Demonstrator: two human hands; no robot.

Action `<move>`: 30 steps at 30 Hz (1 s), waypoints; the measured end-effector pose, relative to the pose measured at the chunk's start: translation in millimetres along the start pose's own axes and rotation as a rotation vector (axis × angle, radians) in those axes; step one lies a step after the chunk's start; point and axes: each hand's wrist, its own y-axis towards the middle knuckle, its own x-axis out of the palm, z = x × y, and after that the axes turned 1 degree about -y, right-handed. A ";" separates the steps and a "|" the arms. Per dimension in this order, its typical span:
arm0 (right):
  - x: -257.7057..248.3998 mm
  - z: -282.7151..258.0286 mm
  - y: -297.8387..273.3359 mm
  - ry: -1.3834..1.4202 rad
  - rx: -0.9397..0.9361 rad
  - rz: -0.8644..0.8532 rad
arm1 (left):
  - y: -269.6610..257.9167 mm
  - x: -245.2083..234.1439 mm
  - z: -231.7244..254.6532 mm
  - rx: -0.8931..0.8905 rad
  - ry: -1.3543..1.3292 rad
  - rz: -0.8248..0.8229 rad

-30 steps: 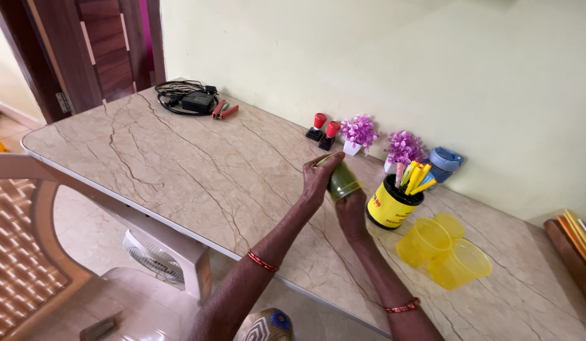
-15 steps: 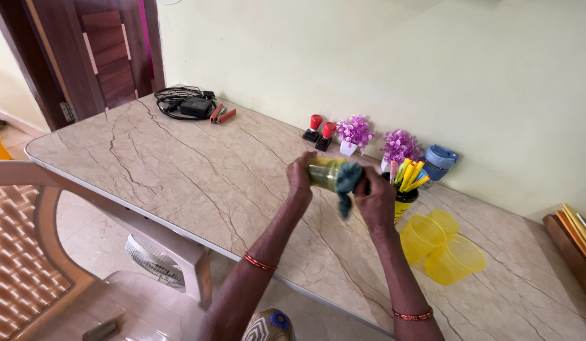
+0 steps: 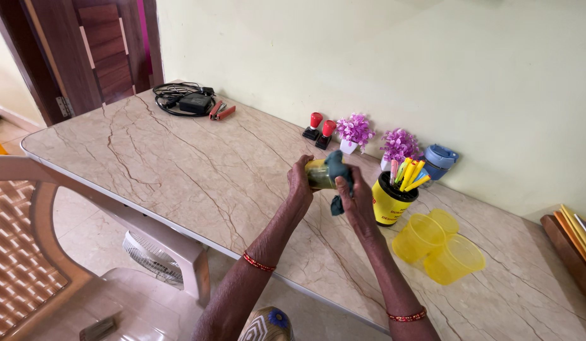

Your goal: The person wipes several pens with a cloth before placing them into a yellow holder and then proceeds to wipe a series of yellow and green plastic cups and lids.

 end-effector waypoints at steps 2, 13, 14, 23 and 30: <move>5.9 5.3 -4.7 0.015 0.063 0.021 | 0.8 -0.7 -1.4 0.027 0.017 0.001; -2.5 70.8 5.7 0.150 0.206 -0.289 | -2.7 0.2 -5.1 0.421 0.275 -0.253; -9.6 74.9 7.1 0.558 0.340 -0.368 | 0.5 2.2 0.9 0.438 0.252 -0.335; 43.1 76.3 -13.6 -0.244 -0.222 -0.186 | -27.8 6.4 9.6 0.505 0.577 -0.297; 35.2 76.9 -13.0 1.370 0.607 -0.012 | -37.7 4.8 18.0 0.549 0.590 -0.670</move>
